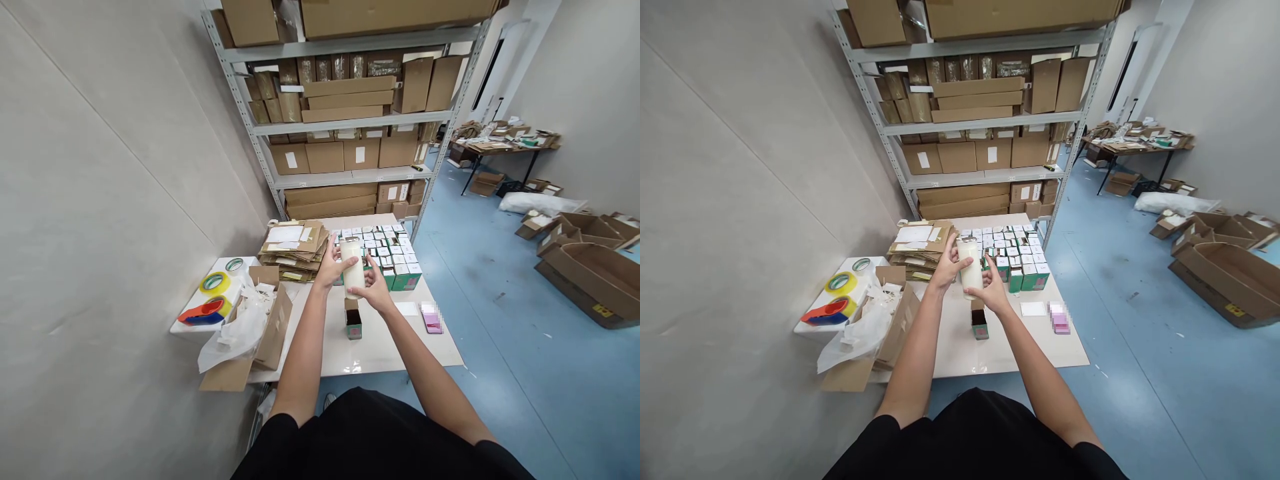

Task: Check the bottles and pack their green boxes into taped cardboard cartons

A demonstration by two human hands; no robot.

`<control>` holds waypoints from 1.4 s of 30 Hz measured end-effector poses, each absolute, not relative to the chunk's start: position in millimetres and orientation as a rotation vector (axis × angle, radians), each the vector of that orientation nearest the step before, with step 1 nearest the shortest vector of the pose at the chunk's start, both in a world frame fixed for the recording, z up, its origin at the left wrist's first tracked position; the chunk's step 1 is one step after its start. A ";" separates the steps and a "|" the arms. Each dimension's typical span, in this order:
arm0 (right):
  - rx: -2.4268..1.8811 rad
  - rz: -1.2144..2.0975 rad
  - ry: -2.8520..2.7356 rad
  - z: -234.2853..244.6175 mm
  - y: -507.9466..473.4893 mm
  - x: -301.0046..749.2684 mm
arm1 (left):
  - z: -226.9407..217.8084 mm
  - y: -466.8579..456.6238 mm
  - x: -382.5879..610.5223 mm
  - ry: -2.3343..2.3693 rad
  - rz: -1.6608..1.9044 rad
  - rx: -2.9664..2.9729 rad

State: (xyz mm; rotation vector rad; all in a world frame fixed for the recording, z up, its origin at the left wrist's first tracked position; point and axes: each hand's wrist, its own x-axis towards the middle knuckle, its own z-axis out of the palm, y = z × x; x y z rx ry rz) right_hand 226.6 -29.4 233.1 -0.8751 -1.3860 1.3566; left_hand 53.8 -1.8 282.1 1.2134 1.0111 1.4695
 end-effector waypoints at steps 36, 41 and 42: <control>-1.001 1.284 -1.490 151.0 -25.1 221.9 | 234.5 -6.2 33.7 1.416 1.223 1.508; -1.242 1.278 -1.542 89.0 -20.0 233.4 | 194.7 -15.3 35.0 1.467 1.245 1.381; -1.362 1.265 -1.530 75.0 -19.7 235.6 | 185.4 -17.1 35.8 1.458 1.250 1.351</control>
